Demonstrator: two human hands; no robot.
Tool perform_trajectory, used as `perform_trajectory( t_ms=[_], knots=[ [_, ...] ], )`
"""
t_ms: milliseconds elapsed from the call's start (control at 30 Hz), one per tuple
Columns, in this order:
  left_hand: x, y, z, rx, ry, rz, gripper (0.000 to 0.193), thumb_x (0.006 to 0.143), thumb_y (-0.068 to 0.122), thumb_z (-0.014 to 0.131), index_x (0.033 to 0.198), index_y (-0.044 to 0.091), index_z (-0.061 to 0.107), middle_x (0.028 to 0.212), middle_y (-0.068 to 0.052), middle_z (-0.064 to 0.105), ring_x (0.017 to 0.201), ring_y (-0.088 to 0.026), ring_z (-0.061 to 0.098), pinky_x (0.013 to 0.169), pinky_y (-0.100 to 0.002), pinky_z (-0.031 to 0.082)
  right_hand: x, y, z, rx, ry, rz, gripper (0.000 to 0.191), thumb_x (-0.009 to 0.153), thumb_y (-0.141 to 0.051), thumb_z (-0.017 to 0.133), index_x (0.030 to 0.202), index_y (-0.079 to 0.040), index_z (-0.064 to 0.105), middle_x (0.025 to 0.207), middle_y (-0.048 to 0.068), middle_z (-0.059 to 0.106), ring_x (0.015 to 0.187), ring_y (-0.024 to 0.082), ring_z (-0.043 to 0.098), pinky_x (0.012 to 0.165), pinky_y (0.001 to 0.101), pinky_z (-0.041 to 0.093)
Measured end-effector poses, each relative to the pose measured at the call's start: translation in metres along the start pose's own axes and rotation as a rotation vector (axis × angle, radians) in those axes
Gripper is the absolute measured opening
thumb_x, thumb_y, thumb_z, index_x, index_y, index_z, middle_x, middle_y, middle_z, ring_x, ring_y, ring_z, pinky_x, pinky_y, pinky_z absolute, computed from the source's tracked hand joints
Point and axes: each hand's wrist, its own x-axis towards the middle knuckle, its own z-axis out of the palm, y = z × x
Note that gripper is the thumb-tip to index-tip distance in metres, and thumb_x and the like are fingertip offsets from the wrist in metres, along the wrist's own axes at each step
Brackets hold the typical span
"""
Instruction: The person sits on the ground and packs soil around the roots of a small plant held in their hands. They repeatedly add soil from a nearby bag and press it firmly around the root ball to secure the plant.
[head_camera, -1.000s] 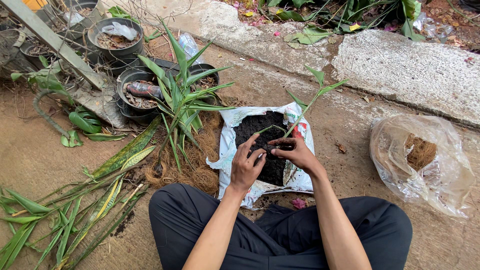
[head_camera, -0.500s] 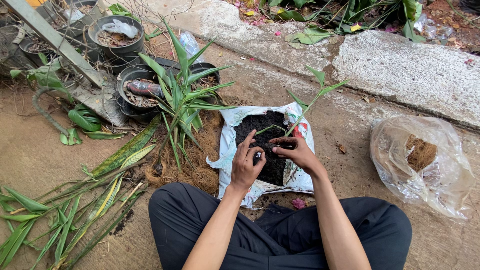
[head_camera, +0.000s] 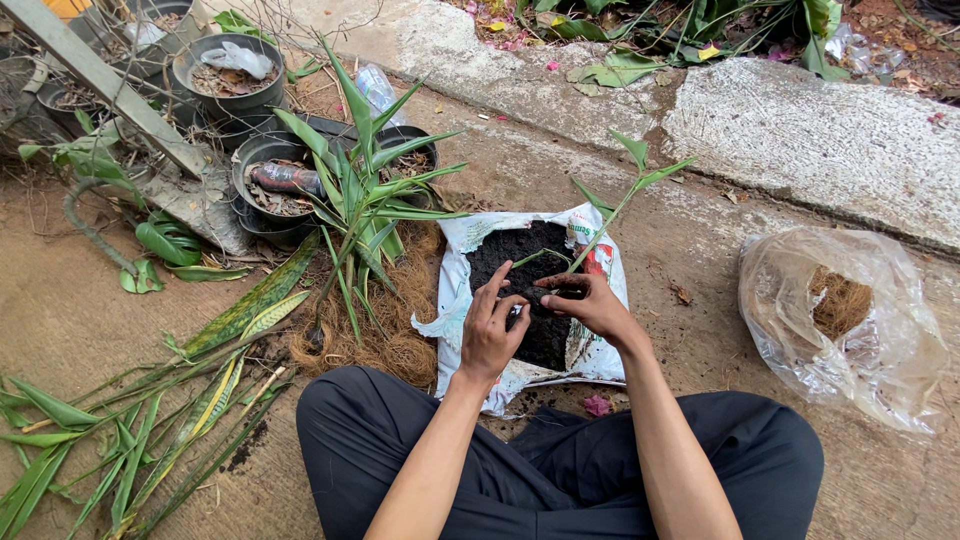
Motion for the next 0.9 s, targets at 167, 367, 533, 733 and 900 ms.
perform_trajectory(
  t_ms=[167, 367, 533, 733, 900],
  knots=[
    [0.000, 0.000, 0.003, 0.028, 0.007, -0.013, 0.014, 0.085, 0.008, 0.078, 0.092, 0.003, 0.067, 0.156, -0.014, 0.046, 0.125, -0.029, 0.061, 0.104, -0.039, 0.056, 0.004, 0.008, 0.001, -0.030, -0.025, -0.029, 0.040, 0.087, -0.020, 0.080, 0.123, -0.004, 0.075, 0.109, 0.009, 0.079, 0.093, 0.013, 0.072, 0.082, 0.0291, 0.060],
    [-0.001, -0.003, 0.006, 0.017, 0.016, -0.031, 0.015, 0.083, 0.008, 0.079, 0.090, 0.003, 0.066, 0.156, -0.015, 0.045, 0.125, -0.031, 0.060, 0.104, -0.041, 0.056, 0.003, 0.006, 0.000, 0.004, -0.016, -0.003, 0.042, 0.086, -0.021, 0.079, 0.124, -0.004, 0.075, 0.110, 0.007, 0.079, 0.092, 0.013, 0.072, 0.081, 0.0305, 0.061],
    [-0.002, -0.006, 0.008, -0.012, 0.002, -0.070, 0.015, 0.083, 0.009, 0.078, 0.091, 0.003, 0.067, 0.157, -0.016, 0.044, 0.125, -0.029, 0.060, 0.105, -0.040, 0.056, 0.000, 0.000, -0.002, -0.008, 0.023, 0.034, 0.041, 0.086, -0.022, 0.079, 0.124, -0.008, 0.075, 0.109, 0.005, 0.078, 0.092, 0.012, 0.071, 0.079, 0.0293, 0.060],
    [0.007, -0.011, -0.012, -0.105, 0.013, -0.272, 0.013, 0.086, 0.013, 0.076, 0.087, 0.003, 0.068, 0.158, -0.017, 0.044, 0.130, -0.032, 0.058, 0.108, -0.044, 0.051, 0.000, 0.004, -0.009, 0.051, 0.123, 0.098, 0.038, 0.088, -0.021, 0.077, 0.125, -0.009, 0.076, 0.106, 0.004, 0.078, 0.088, 0.011, 0.070, 0.075, 0.0273, 0.057],
    [0.015, -0.017, -0.055, -0.174, -0.007, -0.366, 0.013, 0.085, 0.015, 0.072, 0.084, 0.003, 0.066, 0.159, -0.015, 0.048, 0.133, -0.031, 0.058, 0.112, -0.047, 0.051, -0.001, 0.013, -0.022, 0.197, 0.226, 0.122, 0.036, 0.090, -0.017, 0.077, 0.125, -0.007, 0.076, 0.106, 0.006, 0.076, 0.085, 0.013, 0.067, 0.073, 0.0296, 0.057]
  ],
)
